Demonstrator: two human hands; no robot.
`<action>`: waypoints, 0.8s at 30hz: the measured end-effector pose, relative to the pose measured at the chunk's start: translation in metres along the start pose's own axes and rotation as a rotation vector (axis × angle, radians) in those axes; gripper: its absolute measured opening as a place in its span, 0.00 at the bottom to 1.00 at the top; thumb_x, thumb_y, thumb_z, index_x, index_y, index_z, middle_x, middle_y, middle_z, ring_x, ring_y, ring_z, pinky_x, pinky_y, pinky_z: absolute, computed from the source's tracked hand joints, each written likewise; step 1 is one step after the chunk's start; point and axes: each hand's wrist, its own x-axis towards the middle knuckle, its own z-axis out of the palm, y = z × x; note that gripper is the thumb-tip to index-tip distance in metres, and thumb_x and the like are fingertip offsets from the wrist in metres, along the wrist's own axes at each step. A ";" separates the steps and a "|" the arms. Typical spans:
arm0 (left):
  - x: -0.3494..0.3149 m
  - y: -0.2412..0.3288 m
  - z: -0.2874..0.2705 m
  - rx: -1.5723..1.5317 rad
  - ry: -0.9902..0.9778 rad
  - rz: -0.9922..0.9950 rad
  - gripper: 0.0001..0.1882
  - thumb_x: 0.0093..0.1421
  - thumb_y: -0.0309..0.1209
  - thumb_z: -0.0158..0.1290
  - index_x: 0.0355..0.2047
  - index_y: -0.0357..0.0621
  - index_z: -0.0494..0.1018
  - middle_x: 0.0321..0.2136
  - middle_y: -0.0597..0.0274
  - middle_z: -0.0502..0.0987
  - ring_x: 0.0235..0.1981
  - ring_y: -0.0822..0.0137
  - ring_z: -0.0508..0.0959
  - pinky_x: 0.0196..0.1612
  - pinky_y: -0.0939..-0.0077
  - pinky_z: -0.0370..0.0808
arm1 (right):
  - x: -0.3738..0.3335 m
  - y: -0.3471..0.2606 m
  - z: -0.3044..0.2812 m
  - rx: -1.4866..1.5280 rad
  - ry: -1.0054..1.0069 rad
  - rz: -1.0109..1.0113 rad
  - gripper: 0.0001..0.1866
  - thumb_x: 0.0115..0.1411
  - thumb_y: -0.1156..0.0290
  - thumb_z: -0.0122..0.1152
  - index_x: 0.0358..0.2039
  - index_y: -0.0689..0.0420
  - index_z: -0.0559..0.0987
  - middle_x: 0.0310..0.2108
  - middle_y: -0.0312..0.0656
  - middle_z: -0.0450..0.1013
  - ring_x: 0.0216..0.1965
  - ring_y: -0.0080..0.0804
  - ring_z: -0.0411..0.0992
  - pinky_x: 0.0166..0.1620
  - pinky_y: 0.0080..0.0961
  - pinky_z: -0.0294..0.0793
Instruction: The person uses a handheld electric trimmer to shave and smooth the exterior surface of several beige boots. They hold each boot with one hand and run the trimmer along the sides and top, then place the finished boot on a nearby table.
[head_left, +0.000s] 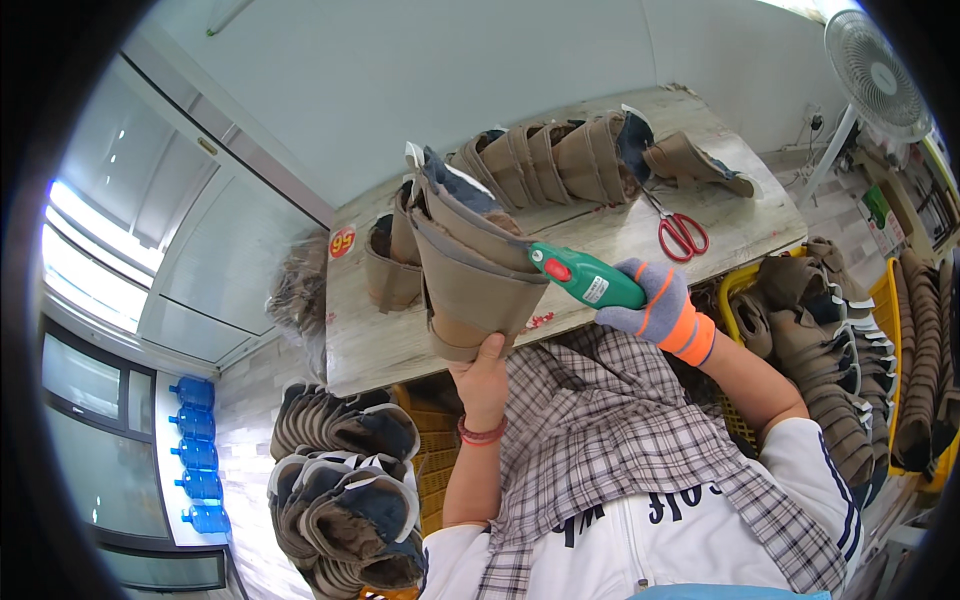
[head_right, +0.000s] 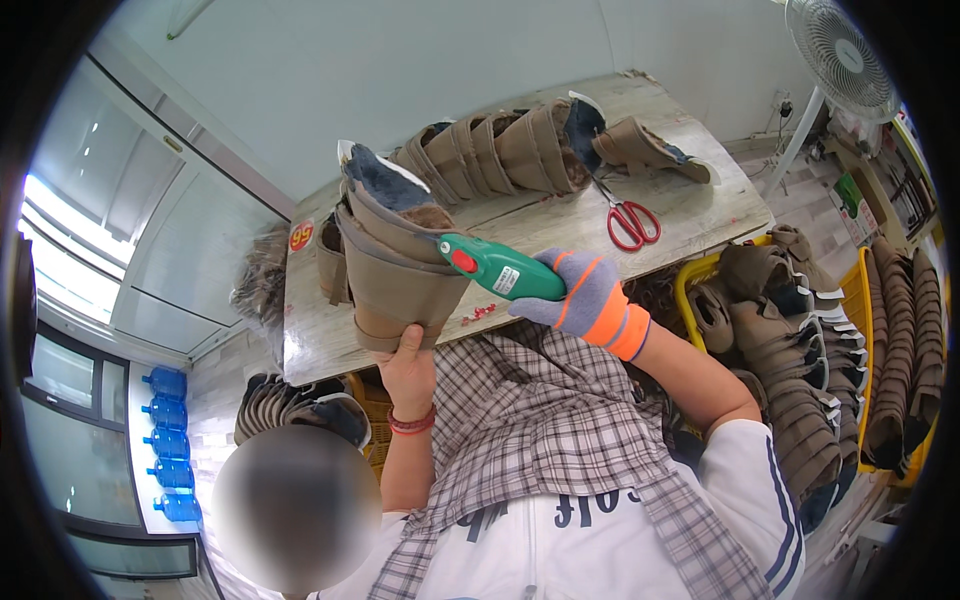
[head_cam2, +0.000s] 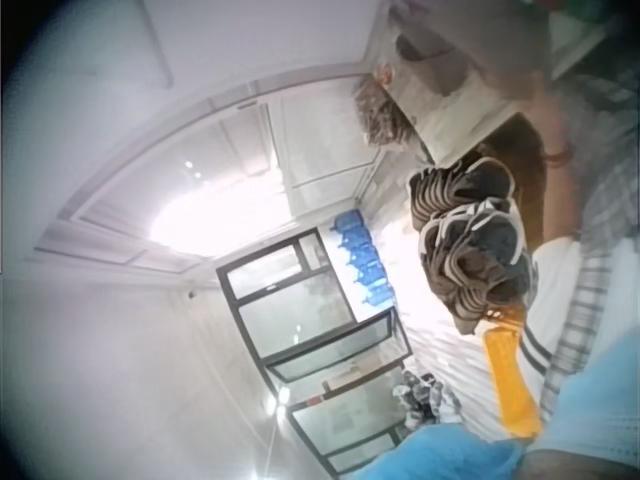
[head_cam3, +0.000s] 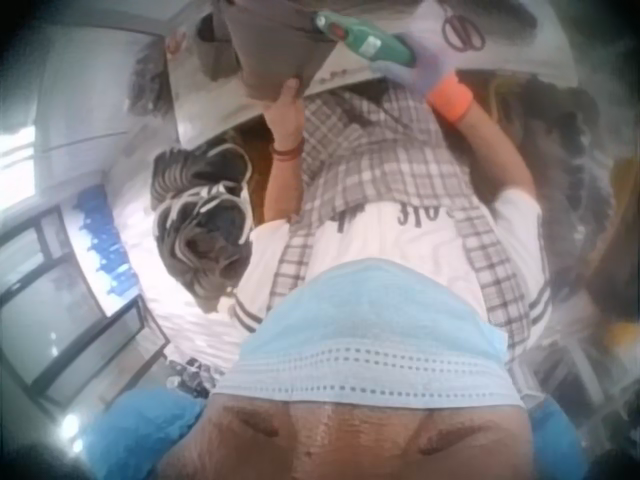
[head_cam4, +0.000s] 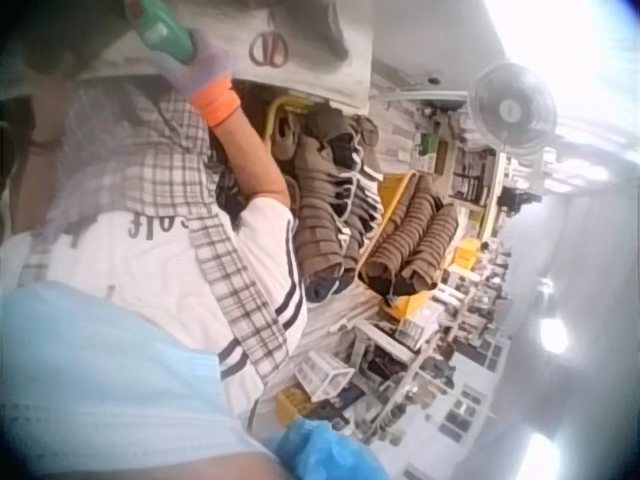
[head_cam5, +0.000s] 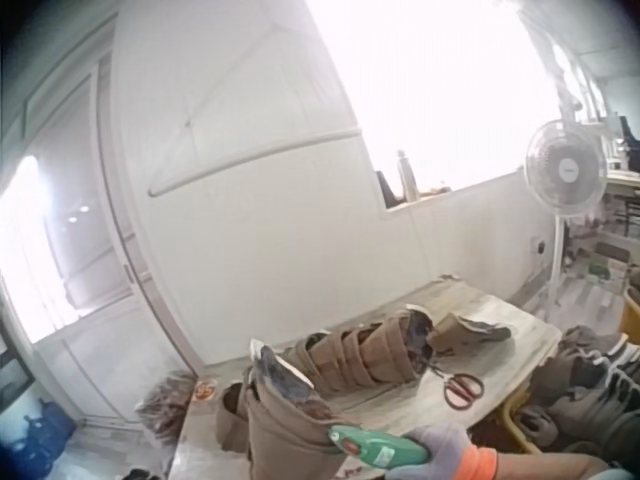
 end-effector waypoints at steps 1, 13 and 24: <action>-0.001 -0.005 -0.003 0.111 -0.002 0.052 0.26 0.57 0.17 0.51 0.56 0.42 0.61 0.52 0.59 0.68 0.52 0.65 0.68 0.55 0.65 0.66 | 0.001 -0.001 0.001 -0.003 0.008 0.004 0.28 0.42 0.53 0.73 0.37 0.62 0.77 0.24 0.49 0.76 0.25 0.38 0.76 0.30 0.27 0.74; -0.006 -0.026 -0.017 1.068 -0.247 0.396 0.12 0.56 0.19 0.53 0.41 0.35 0.74 0.38 0.54 0.77 0.40 0.60 0.76 0.45 0.71 0.70 | -0.002 -0.004 0.012 0.234 0.032 0.265 0.23 0.48 0.54 0.69 0.35 0.61 0.76 0.20 0.37 0.72 0.22 0.18 0.69 0.25 0.20 0.69; -0.022 -0.038 -0.025 1.187 -0.350 0.483 0.17 0.45 0.16 0.48 0.37 0.37 0.76 0.36 0.49 0.77 0.39 0.46 0.75 0.42 0.58 0.71 | 0.002 0.006 0.005 0.552 0.017 0.403 0.20 0.53 0.56 0.65 0.33 0.63 0.75 0.18 0.32 0.67 0.19 0.15 0.63 0.22 0.16 0.63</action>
